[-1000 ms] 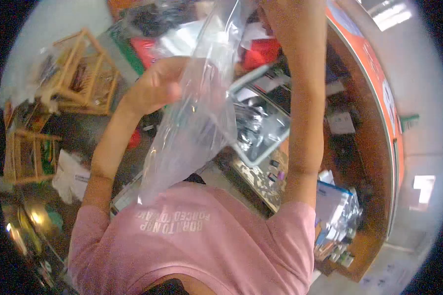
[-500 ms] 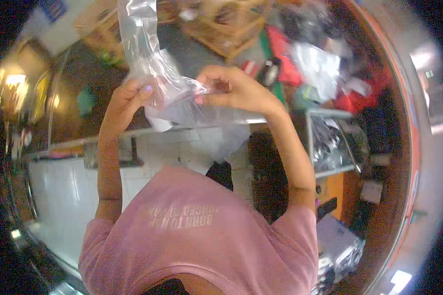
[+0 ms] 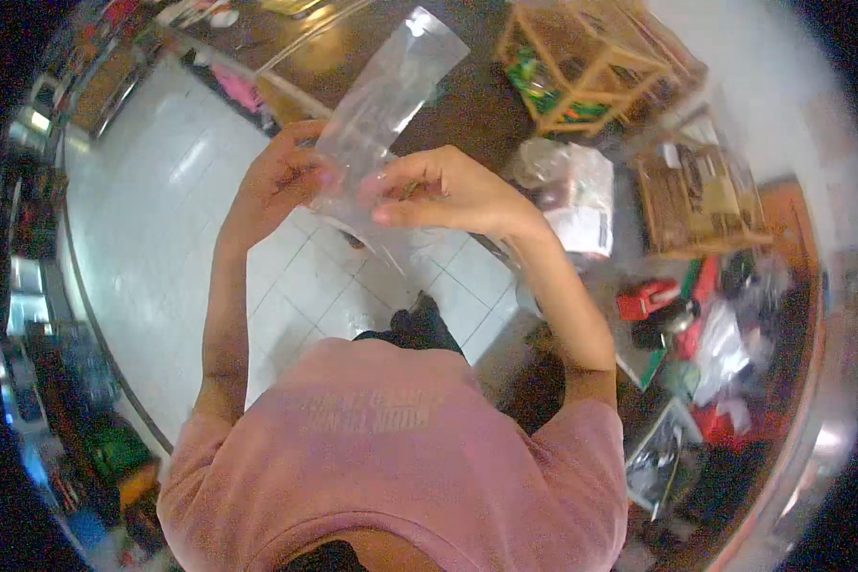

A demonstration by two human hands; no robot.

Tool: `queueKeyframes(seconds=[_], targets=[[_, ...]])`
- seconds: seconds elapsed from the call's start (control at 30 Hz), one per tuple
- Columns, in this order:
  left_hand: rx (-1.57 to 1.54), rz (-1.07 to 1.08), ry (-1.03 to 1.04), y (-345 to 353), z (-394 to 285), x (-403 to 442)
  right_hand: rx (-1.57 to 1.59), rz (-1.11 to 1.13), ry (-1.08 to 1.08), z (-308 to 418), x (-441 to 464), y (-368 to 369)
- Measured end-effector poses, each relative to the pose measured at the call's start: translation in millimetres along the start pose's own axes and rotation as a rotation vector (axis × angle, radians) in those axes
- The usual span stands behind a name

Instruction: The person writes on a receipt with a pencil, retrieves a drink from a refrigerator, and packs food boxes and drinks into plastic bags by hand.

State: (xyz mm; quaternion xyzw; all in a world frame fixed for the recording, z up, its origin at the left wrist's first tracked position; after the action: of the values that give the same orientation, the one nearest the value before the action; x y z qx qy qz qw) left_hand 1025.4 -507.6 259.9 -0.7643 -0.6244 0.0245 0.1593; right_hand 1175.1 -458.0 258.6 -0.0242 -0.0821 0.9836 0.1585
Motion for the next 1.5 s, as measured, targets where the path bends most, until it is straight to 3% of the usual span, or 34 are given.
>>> queueKeyframes(seconds=[0.03, 0.13, 0.17, 0.27, 0.33, 0.43, 0.53, 0.6, 0.67, 0.8, 0.83, 0.93, 1.0, 1.03, 1.1, 1.13, 1.17, 1.2, 1.3, 1.33, 1.37, 1.4, 1.47, 1.5], targets=[[-0.058, -0.056, -0.068, -11.7, 9.3, -7.8, -0.003, 0.005, 0.024, -5.3, 17.2, 4.0], [0.186, -0.477, 0.030, -54.4, 10.4, -26.2, 0.013, -0.034, 0.020, -21.4, 62.9, 7.6], [0.564, -0.778, 0.171, -69.2, 4.1, -40.9, -0.003, -0.063, 0.040, -24.7, 73.5, 9.8], [0.669, -0.823, 0.089, -69.6, 4.4, -60.3, 0.120, -0.130, 0.053, -49.0, 109.2, 11.3], [0.441, -0.709, 0.015, -59.7, 32.8, -40.6, 0.226, -0.140, 0.088, -65.2, 132.1, 14.0], [0.136, -0.779, 0.002, -85.2, 90.8, -21.2, 0.385, -0.139, 0.038, -81.3, 167.6, 1.9], [0.191, -0.805, -0.026, -110.6, 105.3, 9.0, 0.573, -0.279, -0.048, -97.4, 195.9, -22.9], [-0.014, -0.892, -0.084, -133.0, 124.1, 26.4, 0.597, -0.308, -0.075, -112.7, 213.3, -41.6], [-0.108, -0.911, -0.100, -156.9, 138.5, 47.5, 0.496, -0.214, -0.077, -125.8, 231.5, -64.7], [0.082, -0.789, -0.178, -190.9, 163.2, 71.1, 0.105, -0.460, 0.011, -126.9, 272.8, -80.1], [0.173, -0.754, -0.198, -203.4, 172.3, 80.4, 0.430, -0.414, -0.042, -129.3, 280.5, -82.3], [0.495, -0.785, -0.163, -268.6, 186.2, 87.6, 0.763, -0.654, -0.163, -125.6, 288.1, -119.8], [0.344, -0.853, -0.348, -302.9, 202.2, 88.5, 0.970, -0.594, -0.227, -138.9, 299.7, -131.1], [0.101, -0.822, -0.360, -309.9, 213.9, 94.5, 1.070, -0.565, -0.259, -143.5, 308.7, -132.4], [-0.380, -0.734, -0.378, -312.3, 235.7, 111.2, 1.021, -0.646, -0.015, -155.8, 339.8, -116.9], [-0.388, -0.643, -0.407, -309.3, 242.2, 120.0, 0.994, -0.686, 0.105, -159.6, 355.5, -110.0], [-0.247, -0.510, -0.351, -311.3, 241.8, 130.0, 0.734, -0.659, 0.113, -176.9, 373.3, -106.2], [-0.111, -0.375, -0.292, -317.9, 243.5, 137.2, 0.687, -0.642, 0.171, -172.6, 386.9, -111.3], [0.359, -0.616, -0.327, -461.9, 276.5, 124.7, 0.549, -0.581, 0.280, -150.3, 402.3, -145.3], [0.632, -0.497, -0.292, -493.3, 282.5, 126.1, 0.500, -0.554, 0.268, -145.8, 407.8, -147.5], [0.620, -0.523, -0.196, -511.9, 288.0, 129.6, 0.357, -0.508, 0.428, -144.7, 422.7, -140.7], [0.603, -0.565, -0.108, -525.8, 287.0, 133.2, 0.182, -0.507, 0.390, -138.4, 447.1, -145.8], [0.130, -0.495, -0.149, -551.9, 311.8, 144.6, -0.128, -0.478, 0.339, -138.8, 486.7, -131.7], [-0.152, -0.416, -0.112, -557.1, 321.3, 156.3, -0.292, -0.492, 0.209, -129.2, 512.8, -122.6]])
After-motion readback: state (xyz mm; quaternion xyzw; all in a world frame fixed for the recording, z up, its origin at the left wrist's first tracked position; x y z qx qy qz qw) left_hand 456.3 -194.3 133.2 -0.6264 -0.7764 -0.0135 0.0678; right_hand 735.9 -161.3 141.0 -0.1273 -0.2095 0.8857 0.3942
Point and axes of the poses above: each hand's wrist, its own x-axis towards the middle knuckle, its own y-axis out of the palm, z = x × y, the point moved 6 cm from there along x, towards the middle knuckle, and after that the axes turned 5 degrees about z, right-handed, at the moved point
